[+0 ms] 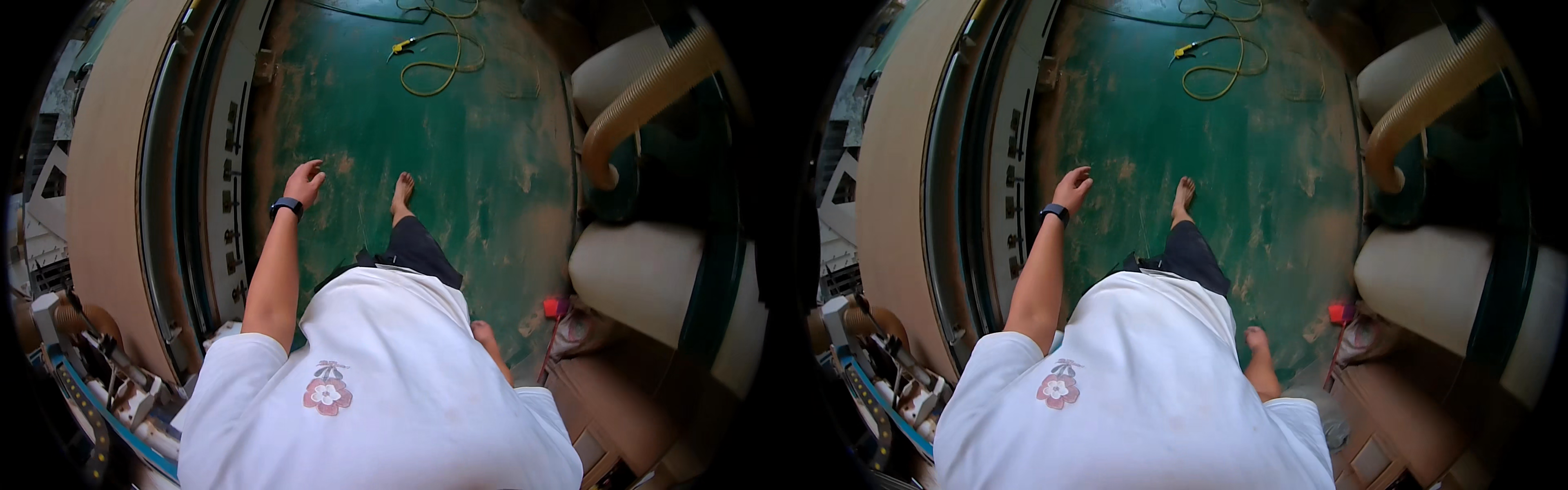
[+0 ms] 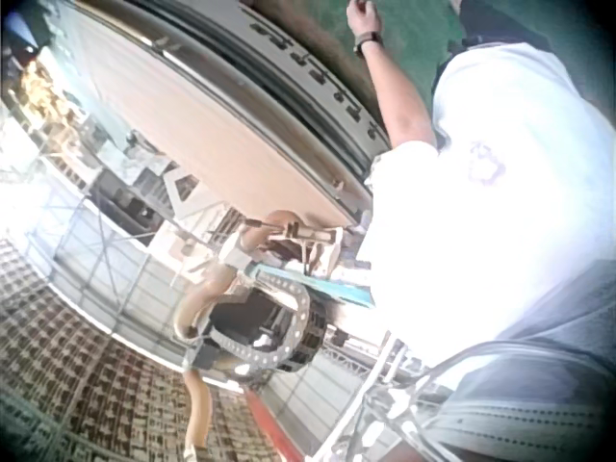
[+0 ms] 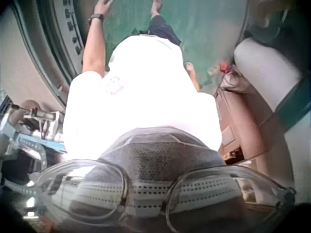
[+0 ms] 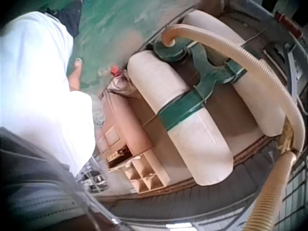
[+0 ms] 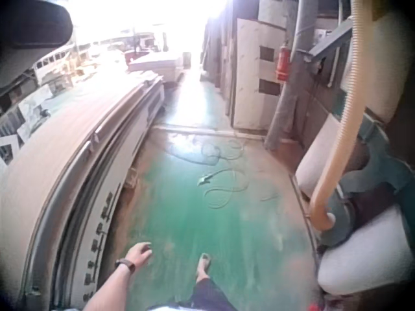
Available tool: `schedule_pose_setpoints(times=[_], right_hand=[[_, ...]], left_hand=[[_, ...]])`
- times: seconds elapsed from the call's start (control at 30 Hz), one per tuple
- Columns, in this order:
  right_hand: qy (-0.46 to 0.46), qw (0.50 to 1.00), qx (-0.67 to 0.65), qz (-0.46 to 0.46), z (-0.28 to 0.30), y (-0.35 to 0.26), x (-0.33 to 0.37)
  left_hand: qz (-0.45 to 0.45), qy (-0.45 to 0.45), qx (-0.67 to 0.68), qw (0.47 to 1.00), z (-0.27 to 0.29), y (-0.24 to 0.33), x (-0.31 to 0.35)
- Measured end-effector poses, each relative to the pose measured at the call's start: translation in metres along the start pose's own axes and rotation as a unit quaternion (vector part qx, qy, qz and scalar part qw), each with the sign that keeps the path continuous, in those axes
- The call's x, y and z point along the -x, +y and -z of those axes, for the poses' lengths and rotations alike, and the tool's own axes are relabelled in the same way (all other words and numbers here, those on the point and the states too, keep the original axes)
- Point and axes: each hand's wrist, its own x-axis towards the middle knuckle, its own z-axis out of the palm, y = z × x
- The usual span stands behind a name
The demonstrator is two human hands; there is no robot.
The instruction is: The person applies adhesive labels to several wood panels on a large workbench, then picks up a wood strip and a metal ruler to measure and organize the panels before moving them to a stack.
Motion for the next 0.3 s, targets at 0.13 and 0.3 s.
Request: schedule_pose_setpoints(times=[0.13,0.3], right_hand=[[0.013,0.998,0.068,0.015,0.055,-0.181,-0.036],[0.021,0.961,0.2,0.191,0.16,-0.477,-0.179]], left_hand=[[-0.029,0.015,-0.088,0.996,0.009,0.013,-0.101],[0.155,0.016,-0.031,0.987,0.028,-0.009,-0.157]])
